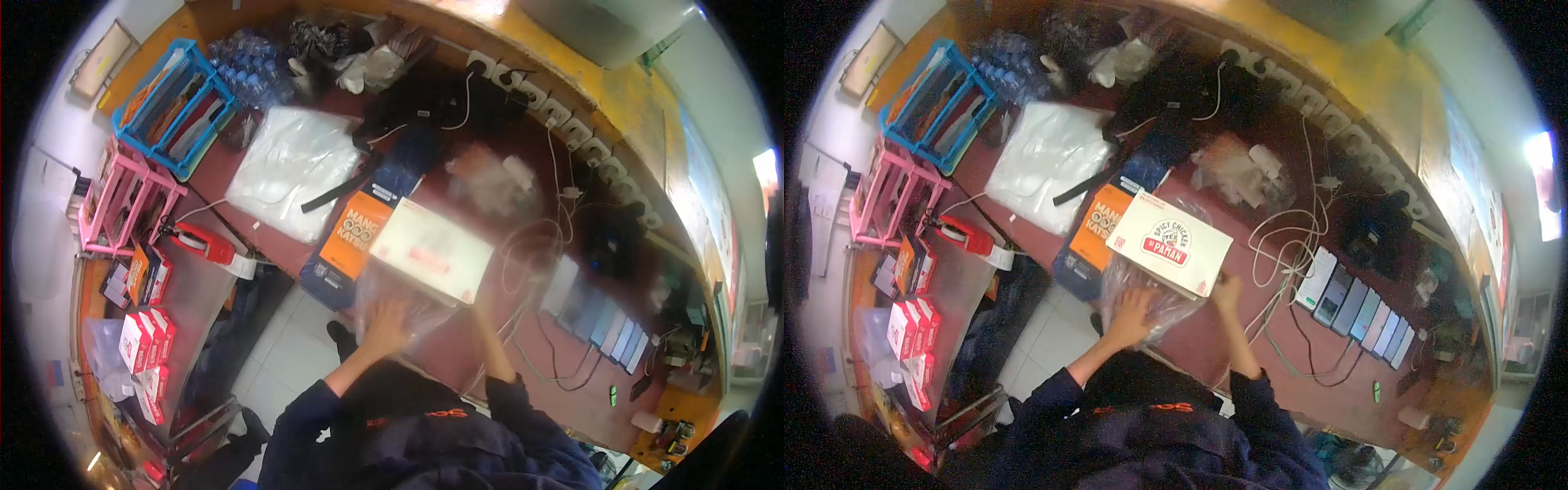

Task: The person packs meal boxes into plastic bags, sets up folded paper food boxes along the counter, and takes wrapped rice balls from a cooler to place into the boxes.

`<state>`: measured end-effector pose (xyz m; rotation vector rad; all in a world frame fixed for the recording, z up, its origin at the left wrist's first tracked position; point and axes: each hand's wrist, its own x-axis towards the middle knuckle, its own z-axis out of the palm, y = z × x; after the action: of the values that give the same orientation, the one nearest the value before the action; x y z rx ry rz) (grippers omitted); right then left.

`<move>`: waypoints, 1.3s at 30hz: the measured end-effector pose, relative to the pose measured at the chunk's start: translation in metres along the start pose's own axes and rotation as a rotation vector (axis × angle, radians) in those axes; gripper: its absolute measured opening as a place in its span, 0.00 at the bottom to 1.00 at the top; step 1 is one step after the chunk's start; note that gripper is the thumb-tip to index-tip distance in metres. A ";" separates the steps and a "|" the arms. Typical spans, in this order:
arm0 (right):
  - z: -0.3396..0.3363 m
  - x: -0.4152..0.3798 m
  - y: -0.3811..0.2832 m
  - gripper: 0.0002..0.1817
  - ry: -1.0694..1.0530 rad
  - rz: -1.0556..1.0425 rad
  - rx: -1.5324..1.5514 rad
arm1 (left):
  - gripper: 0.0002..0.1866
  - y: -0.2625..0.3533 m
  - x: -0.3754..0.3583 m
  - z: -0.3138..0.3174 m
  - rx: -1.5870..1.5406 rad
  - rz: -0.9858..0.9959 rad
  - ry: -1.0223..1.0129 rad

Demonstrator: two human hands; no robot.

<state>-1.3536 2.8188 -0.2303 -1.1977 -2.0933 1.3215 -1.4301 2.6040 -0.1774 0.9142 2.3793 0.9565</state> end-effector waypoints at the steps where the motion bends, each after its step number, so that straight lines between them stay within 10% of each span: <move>1: -0.017 0.008 0.011 0.07 0.002 0.012 -0.093 | 0.27 0.009 -0.004 0.000 0.200 0.035 -0.104; 8: -0.129 -0.005 -0.082 0.09 -0.015 0.067 -0.058 | 0.30 0.028 0.007 -0.007 0.329 -0.104 -0.523; 10: -0.088 0.024 0.022 0.11 0.150 -0.172 -0.016 | 0.31 0.019 -0.006 0.001 0.424 -0.076 -0.507; 13: -0.029 0.054 0.022 0.14 0.248 0.084 0.055 | 0.31 0.036 -0.019 -0.023 0.516 -0.046 -0.522; 20: -0.076 0.067 -0.062 0.12 0.020 -0.427 -0.442 | 0.28 0.037 -0.023 -0.047 0.321 -0.313 -0.733; 23: -0.081 0.004 -0.132 0.09 0.065 -0.270 -0.178 | 0.26 0.024 -0.040 -0.018 0.477 0.032 -0.239; 24: -0.074 -0.049 -0.186 0.09 -0.182 -0.126 0.001 | 0.26 0.022 -0.040 -0.012 0.476 0.025 -0.236; 26: -0.033 -0.085 -0.178 0.11 -0.644 -0.650 0.020 | 0.24 0.022 -0.039 -0.003 0.384 0.151 -0.154; 28: 0.028 -0.093 -0.139 0.15 -0.877 -0.436 -0.239 | 0.23 0.022 -0.034 -0.004 0.366 0.077 -0.359; 32: 0.071 -0.049 -0.069 0.30 -0.880 -0.119 -0.270 | 0.22 -0.003 -0.046 0.010 0.311 -0.026 -0.469; 35: 0.063 -0.032 -0.068 0.35 -0.718 -0.573 -0.378 | 0.23 -0.006 -0.058 0.003 0.307 -0.123 -0.458; 39: 0.047 -0.026 -0.092 0.32 -0.948 -0.553 -0.397 | 0.26 -0.013 -0.045 0.005 0.076 -0.111 -0.536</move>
<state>-1.4136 2.7546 -0.1697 0.0438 -3.1206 1.3501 -1.4009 2.5674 -0.1840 0.9167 1.9889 0.4981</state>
